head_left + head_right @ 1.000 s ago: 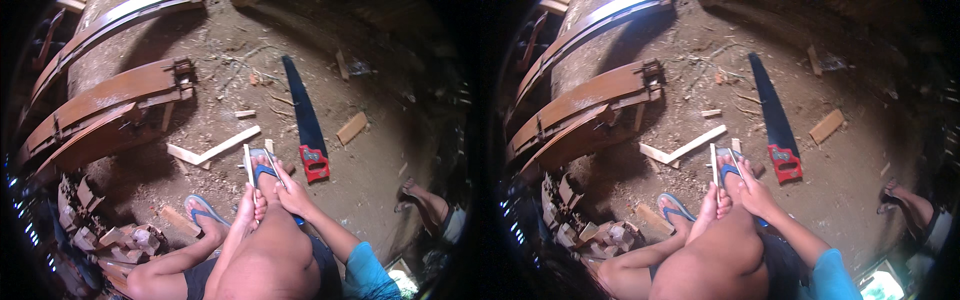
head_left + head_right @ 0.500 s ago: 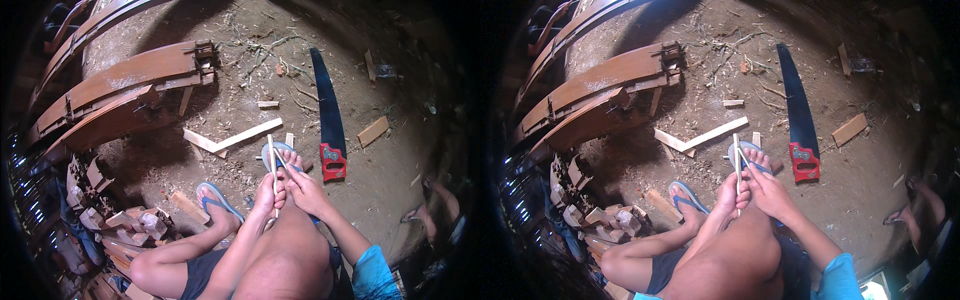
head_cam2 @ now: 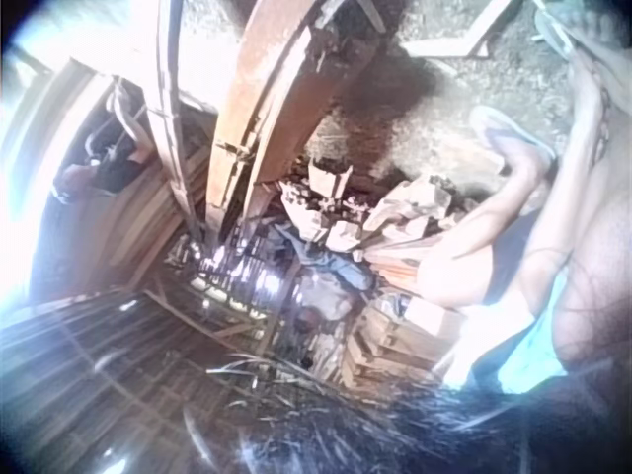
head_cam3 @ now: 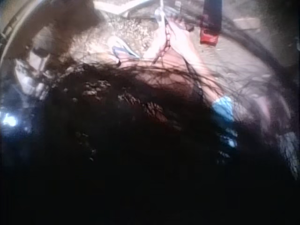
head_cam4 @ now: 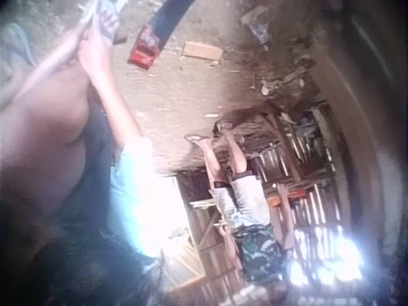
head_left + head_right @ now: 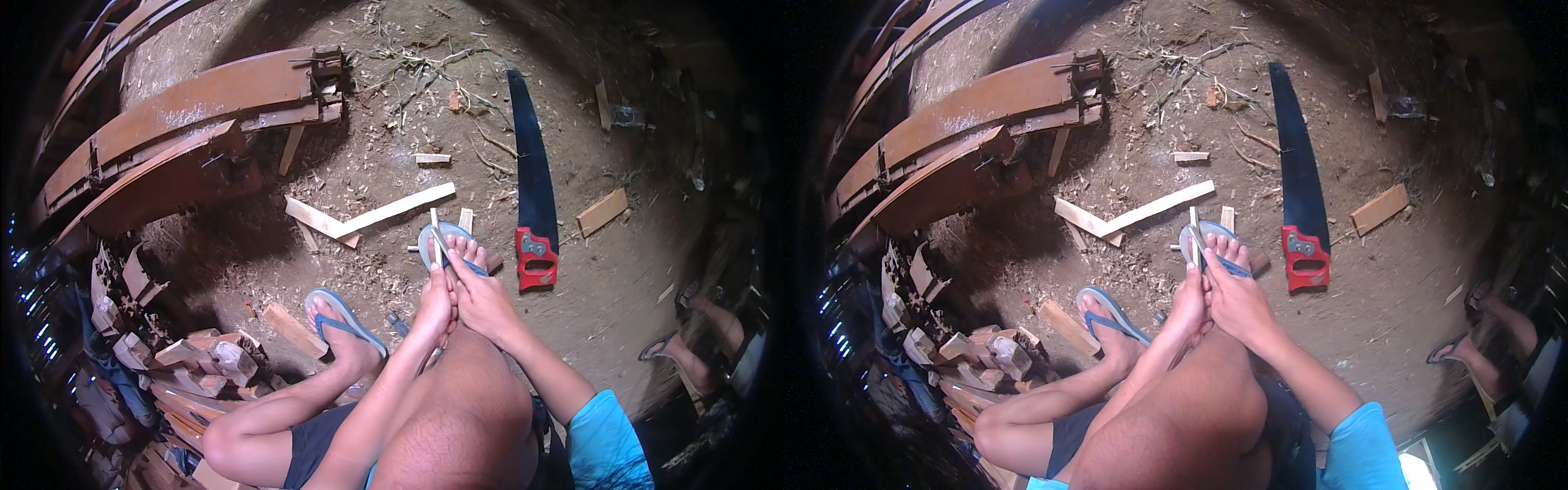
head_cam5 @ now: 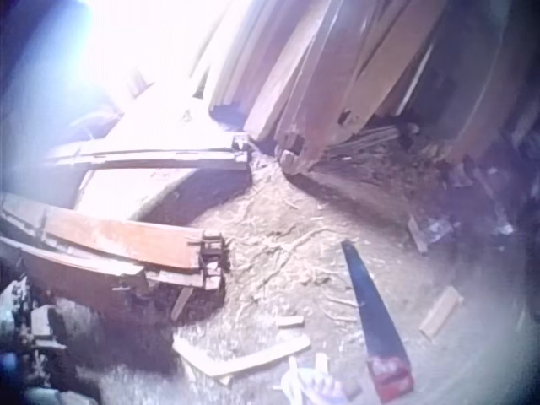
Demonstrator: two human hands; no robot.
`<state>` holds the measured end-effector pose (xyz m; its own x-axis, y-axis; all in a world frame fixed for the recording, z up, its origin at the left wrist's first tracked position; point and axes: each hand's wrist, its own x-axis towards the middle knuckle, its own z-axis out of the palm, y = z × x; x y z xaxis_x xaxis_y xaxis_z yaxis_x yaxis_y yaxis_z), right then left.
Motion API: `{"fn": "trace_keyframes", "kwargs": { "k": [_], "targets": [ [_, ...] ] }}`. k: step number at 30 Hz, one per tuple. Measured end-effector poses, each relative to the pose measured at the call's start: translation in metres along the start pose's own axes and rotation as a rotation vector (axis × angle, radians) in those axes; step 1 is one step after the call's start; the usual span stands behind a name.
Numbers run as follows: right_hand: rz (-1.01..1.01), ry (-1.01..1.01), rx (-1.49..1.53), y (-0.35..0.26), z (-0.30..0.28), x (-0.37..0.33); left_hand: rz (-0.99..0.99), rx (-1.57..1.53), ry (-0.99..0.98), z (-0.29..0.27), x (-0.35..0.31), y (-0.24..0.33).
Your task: The person sits on the floor and uses a hand saw to cut a small wooden stick, then uses a chisel to carve and shape the stick. The person repeatedly inspects the carved piece and continues refining its shape.
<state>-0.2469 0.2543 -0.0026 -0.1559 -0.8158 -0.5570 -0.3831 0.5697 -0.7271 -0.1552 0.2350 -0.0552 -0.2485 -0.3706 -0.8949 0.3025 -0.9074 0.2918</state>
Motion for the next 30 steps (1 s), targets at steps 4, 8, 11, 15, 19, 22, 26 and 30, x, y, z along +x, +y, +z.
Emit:
{"fn": "trace_keyframes", "kwargs": {
  "k": [4, 8, 11, 15, 19, 22, 26, 30],
  "targets": [
    [0.077, 0.018, 0.025, -0.001, 0.001, -0.001, -0.06, -0.035, -0.088, -0.003, -0.001, 0.008],
    [0.132, 0.004, 0.066, -0.002, 0.002, -0.001, -0.086, -0.051, -0.131, 0.004, -0.008, 0.018],
    [0.146, 0.001, 0.078, -0.001, 0.003, 0.0, -0.099, -0.055, -0.148, 0.007, -0.012, 0.023],
    [0.099, -0.018, 0.039, 0.001, 0.005, 0.001, -0.112, -0.065, -0.153, 0.008, -0.014, 0.027],
    [-0.116, 0.109, -0.137, 0.009, 0.012, 0.002, -0.121, -0.064, -0.161, 0.009, -0.015, 0.028],
    [0.003, -0.005, -0.055, 0.011, 0.011, 0.002, -0.136, -0.066, -0.16, 0.009, -0.015, 0.028],
    [0.087, -0.069, 0.059, 0.004, 0.005, 0.001, -0.174, -0.05, -0.136, 0.007, -0.016, 0.031],
    [0.092, -0.069, 0.054, 0.0, 0.003, 0.002, -0.182, -0.004, -0.148, 0.007, -0.016, 0.032]
  ]
}}
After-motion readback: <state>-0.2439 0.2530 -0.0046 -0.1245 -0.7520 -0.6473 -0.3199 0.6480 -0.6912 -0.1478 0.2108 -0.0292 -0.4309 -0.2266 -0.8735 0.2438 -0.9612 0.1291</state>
